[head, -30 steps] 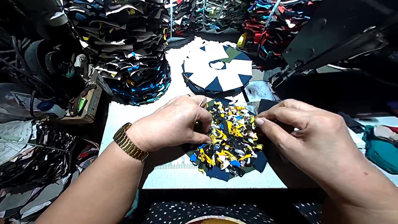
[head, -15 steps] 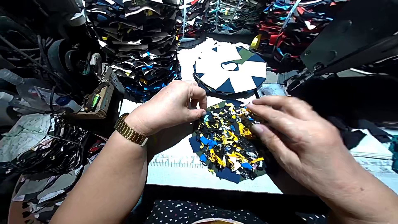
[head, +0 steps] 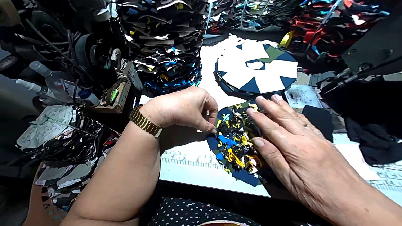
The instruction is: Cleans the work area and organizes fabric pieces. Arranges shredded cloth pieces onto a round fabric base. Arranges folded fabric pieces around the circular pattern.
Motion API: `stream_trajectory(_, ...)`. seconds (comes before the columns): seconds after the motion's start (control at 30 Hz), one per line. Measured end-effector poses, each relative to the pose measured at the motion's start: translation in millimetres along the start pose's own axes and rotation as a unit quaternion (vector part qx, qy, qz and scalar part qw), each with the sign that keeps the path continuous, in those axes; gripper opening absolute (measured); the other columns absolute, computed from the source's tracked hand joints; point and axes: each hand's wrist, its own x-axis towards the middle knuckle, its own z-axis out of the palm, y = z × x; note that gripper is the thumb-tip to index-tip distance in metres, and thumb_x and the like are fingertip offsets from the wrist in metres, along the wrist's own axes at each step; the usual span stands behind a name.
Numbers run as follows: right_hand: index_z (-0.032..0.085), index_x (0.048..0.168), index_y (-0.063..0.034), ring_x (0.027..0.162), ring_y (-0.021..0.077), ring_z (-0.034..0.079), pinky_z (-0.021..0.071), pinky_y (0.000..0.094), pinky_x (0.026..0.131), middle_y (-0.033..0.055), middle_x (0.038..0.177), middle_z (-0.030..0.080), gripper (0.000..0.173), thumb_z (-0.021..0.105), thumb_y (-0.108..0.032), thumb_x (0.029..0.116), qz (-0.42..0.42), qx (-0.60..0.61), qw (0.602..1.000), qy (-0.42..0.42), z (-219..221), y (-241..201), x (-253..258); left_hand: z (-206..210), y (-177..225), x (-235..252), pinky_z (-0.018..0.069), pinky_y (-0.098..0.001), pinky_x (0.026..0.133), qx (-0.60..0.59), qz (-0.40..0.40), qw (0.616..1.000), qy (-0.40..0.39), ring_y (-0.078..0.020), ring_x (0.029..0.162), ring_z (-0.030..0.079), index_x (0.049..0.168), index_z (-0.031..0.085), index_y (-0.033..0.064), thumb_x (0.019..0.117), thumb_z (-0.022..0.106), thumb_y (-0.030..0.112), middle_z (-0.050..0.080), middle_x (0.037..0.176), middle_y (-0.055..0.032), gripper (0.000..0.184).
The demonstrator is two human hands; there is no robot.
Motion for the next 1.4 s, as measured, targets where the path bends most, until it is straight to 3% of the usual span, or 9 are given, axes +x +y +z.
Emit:
stream_trajectory(0.17, 0.079, 0.111, -0.0094, 0.126, 0.0394, 0.056, 0.0473, 0.0542, 0.101, 0.0186, 0.128, 0.065, 0.034, 0.054, -0.030, 0.0991, -0.041, 0.018, 0.998, 0.038, 2, 1, 15, 8, 5, 7, 0.0476, -0.0234, 0.059, 0.044, 0.016, 0.999, 0.014, -0.0043, 0.063, 0.058, 0.085, 0.074, 0.0090, 0.0886, 0.081, 0.018, 0.065, 0.071, 0.0018, 0.012)
stream_trajectory(0.4, 0.078, 0.117, -0.0124, 0.120, 0.0378, 0.057, 0.0479, 0.0540, 0.095, 0.0184, 0.132, 0.062, 0.033, 0.054, -0.024, 0.0984, -0.039, 0.041, 0.998, 0.026, 5, 1, 17, 16, 0, 12, 0.0482, -0.0255, 0.059, 0.057, 0.056, 0.995, 0.057, -0.0058, 0.063, 0.058, 0.087, 0.074, 0.0089, 0.0914, 0.077, 0.017, 0.065, 0.071, 0.0011, 0.010)
stream_trajectory(0.47, 0.079, 0.115, -0.0111, 0.112, 0.0304, 0.058, 0.0480, 0.0475, 0.090, 0.0146, 0.124, 0.064, 0.030, 0.058, -0.024, 0.0980, -0.042, 0.074, 0.996, 0.036, -7, 2, 11, 13, 0, 10, 0.0491, -0.0251, 0.060, 0.051, 0.057, 0.995, 0.062, -0.0060, 0.063, 0.058, 0.091, 0.074, 0.0079, 0.0908, 0.078, 0.017, 0.066, 0.072, 0.0003, 0.010)
stream_trajectory(0.57, 0.080, 0.105, -0.0155, 0.092, 0.0081, 0.059, 0.0501, 0.0251, 0.076, -0.0015, 0.100, 0.065, 0.024, 0.063, -0.030, 0.0963, -0.041, 0.121, 0.992, 0.015, -20, 3, -4, 6, 1, 5, 0.0453, -0.0202, 0.055, 0.030, 0.062, 0.995, 0.073, -0.0035, 0.057, 0.054, 0.092, 0.073, 0.0064, 0.0883, 0.081, 0.017, 0.061, 0.067, 0.0012, 0.013)
stream_trajectory(0.63, 0.080, 0.103, -0.0168, 0.084, 0.0032, 0.059, 0.0505, 0.0189, 0.069, -0.0047, 0.095, 0.063, 0.022, 0.064, -0.031, 0.0964, -0.049, 0.139, 0.989, -0.011, -20, 1, -12, 8, 2, 5, 0.0430, -0.0183, 0.055, 0.020, 0.092, 0.994, 0.060, -0.0017, 0.058, 0.053, 0.089, 0.072, 0.0064, 0.0861, 0.082, 0.018, 0.061, 0.067, 0.0022, 0.016)
stream_trajectory(0.83, 0.080, 0.094, -0.0128, 0.076, 0.0053, 0.058, 0.0483, 0.0213, 0.063, -0.0034, 0.084, 0.061, 0.019, 0.062, -0.021, 0.0944, -0.059, 0.115, 0.992, -0.002, -9, -7, -21, 33, 24, 12, 0.0434, -0.0239, 0.053, 0.061, 0.114, 0.992, -0.006, -0.0042, 0.059, 0.053, 0.084, 0.072, 0.0109, 0.0837, 0.085, 0.028, 0.060, 0.066, 0.0041, 0.021)
stream_trajectory(0.93, 0.078, 0.090, -0.0117, 0.078, 0.0054, 0.058, 0.0486, 0.0214, 0.065, -0.0027, 0.086, 0.063, 0.019, 0.061, -0.019, 0.0936, -0.061, 0.116, 0.991, -0.001, -12, -7, -20, 35, 30, 12, 0.0415, -0.0275, 0.052, 0.107, 0.094, 0.990, -0.015, -0.0059, 0.059, 0.051, 0.082, 0.071, 0.0148, 0.0864, 0.080, 0.021, 0.057, 0.065, 0.0056, 0.012)
stream_trajectory(1.13, 0.073, 0.095, -0.0143, 0.084, 0.0055, 0.062, 0.0529, 0.0229, 0.071, -0.0051, 0.090, 0.064, 0.020, 0.062, -0.030, 0.0957, -0.041, 0.119, 0.992, -0.022, -11, -6, -22, 28, 26, 10, 0.0416, -0.0269, 0.050, 0.109, 0.078, 0.991, -0.010, -0.0058, 0.056, 0.051, 0.082, 0.071, 0.0144, 0.0851, 0.080, 0.017, 0.057, 0.063, 0.0056, 0.009)
stream_trajectory(1.4, 0.079, 0.092, -0.0161, 0.081, 0.0024, 0.057, 0.0480, 0.0180, 0.066, -0.0063, 0.088, 0.060, 0.018, 0.062, -0.022, 0.0928, -0.047, 0.139, 0.989, -0.022, -14, -4, -24, 32, 26, 11, 0.0416, -0.0293, 0.051, 0.141, 0.079, 0.987, 0.006, -0.0067, 0.058, 0.052, 0.081, 0.069, 0.0168, 0.0874, 0.076, 0.022, 0.056, 0.064, 0.0068, 0.011)
